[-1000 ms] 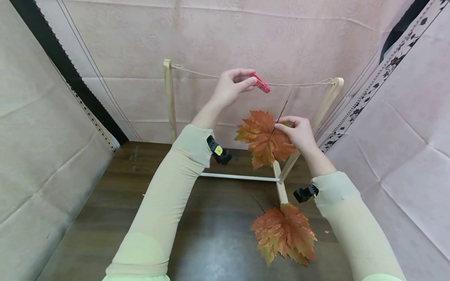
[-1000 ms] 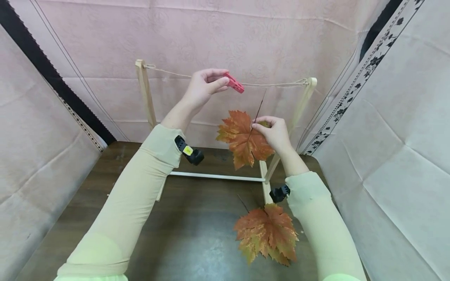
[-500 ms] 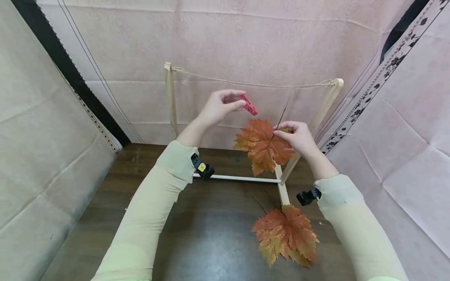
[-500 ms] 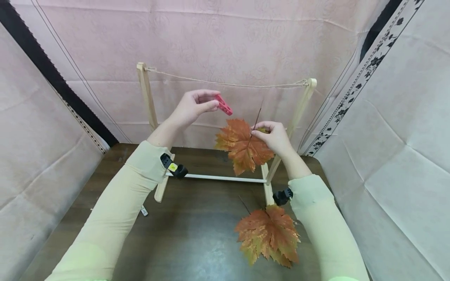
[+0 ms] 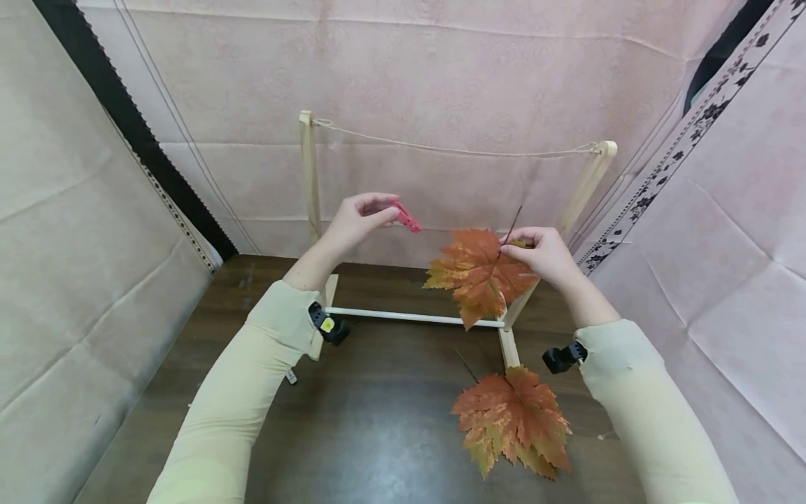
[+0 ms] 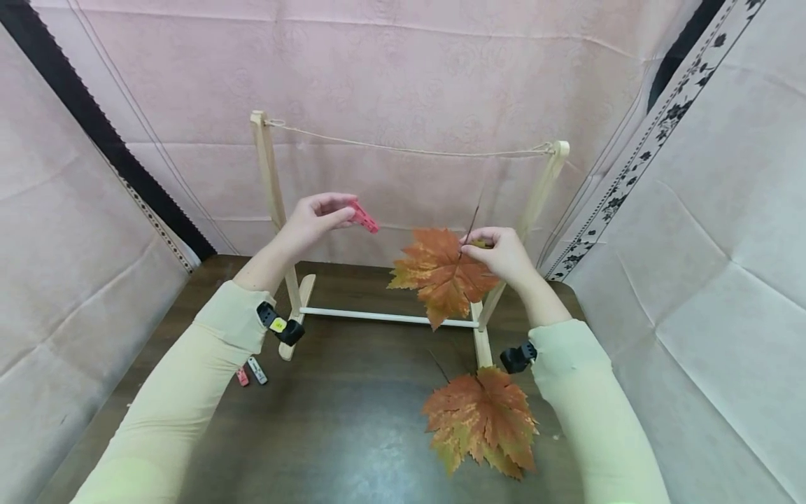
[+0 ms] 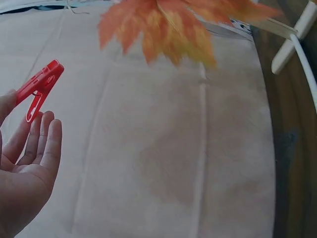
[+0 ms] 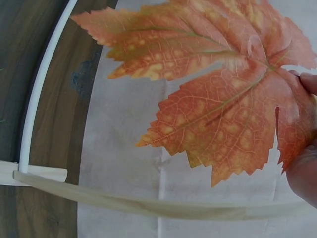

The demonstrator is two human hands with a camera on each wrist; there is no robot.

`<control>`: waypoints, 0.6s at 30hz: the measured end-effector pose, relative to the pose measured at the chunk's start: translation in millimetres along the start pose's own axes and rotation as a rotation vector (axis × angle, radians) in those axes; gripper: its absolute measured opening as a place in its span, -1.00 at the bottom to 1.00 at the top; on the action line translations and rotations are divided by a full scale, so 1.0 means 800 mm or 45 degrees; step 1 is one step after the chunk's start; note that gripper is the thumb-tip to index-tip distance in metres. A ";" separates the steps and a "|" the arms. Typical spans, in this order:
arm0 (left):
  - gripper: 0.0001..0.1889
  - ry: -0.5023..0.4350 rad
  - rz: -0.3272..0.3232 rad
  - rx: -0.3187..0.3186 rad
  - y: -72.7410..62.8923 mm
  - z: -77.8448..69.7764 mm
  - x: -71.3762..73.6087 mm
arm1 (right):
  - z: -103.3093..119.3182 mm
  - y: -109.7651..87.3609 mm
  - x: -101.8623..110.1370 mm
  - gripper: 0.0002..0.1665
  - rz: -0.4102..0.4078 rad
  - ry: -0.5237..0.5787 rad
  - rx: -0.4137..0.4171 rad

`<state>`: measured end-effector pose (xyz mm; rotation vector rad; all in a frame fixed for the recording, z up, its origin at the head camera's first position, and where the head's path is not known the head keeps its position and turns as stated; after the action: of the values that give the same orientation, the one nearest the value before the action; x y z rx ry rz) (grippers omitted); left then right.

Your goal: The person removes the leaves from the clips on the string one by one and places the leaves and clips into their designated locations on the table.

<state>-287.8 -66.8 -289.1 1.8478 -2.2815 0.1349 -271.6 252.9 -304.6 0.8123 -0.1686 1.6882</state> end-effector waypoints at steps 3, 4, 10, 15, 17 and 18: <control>-0.58 0.002 -0.047 0.054 -0.008 0.019 0.012 | -0.005 -0.004 0.002 -0.76 0.046 -0.024 0.001; -0.58 0.004 -0.066 0.073 -0.010 0.027 0.018 | -0.007 -0.005 0.003 -0.76 0.064 -0.037 0.003; -0.57 -0.011 -0.115 0.157 -0.026 0.071 0.048 | -0.020 -0.011 0.005 -0.74 0.273 -0.089 -0.010; -0.55 -0.021 -0.127 0.213 -0.043 0.105 0.068 | -0.034 -0.018 0.003 -0.76 0.408 -0.108 -0.038; -0.54 -0.027 -0.138 0.231 -0.049 0.118 0.076 | -0.040 -0.020 0.002 -0.77 0.441 -0.109 -0.054; -0.53 -0.037 -0.143 0.237 -0.053 0.126 0.081 | -0.042 -0.022 0.001 -0.78 0.457 -0.112 -0.062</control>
<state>-269.4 -157.2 -375.7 2.0767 -2.2448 0.3150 -270.2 276.3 -334.6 0.8570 -0.4359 1.9748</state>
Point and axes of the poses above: each hand's wrist, its own y-axis towards the middle knuckle, its own x-axis out of the back of the hand, z = x × y, the point moved 1 cm from there along y, towards the middle knuckle, and after that the axes turned 9 degrees about x, right-handed, at the moved point
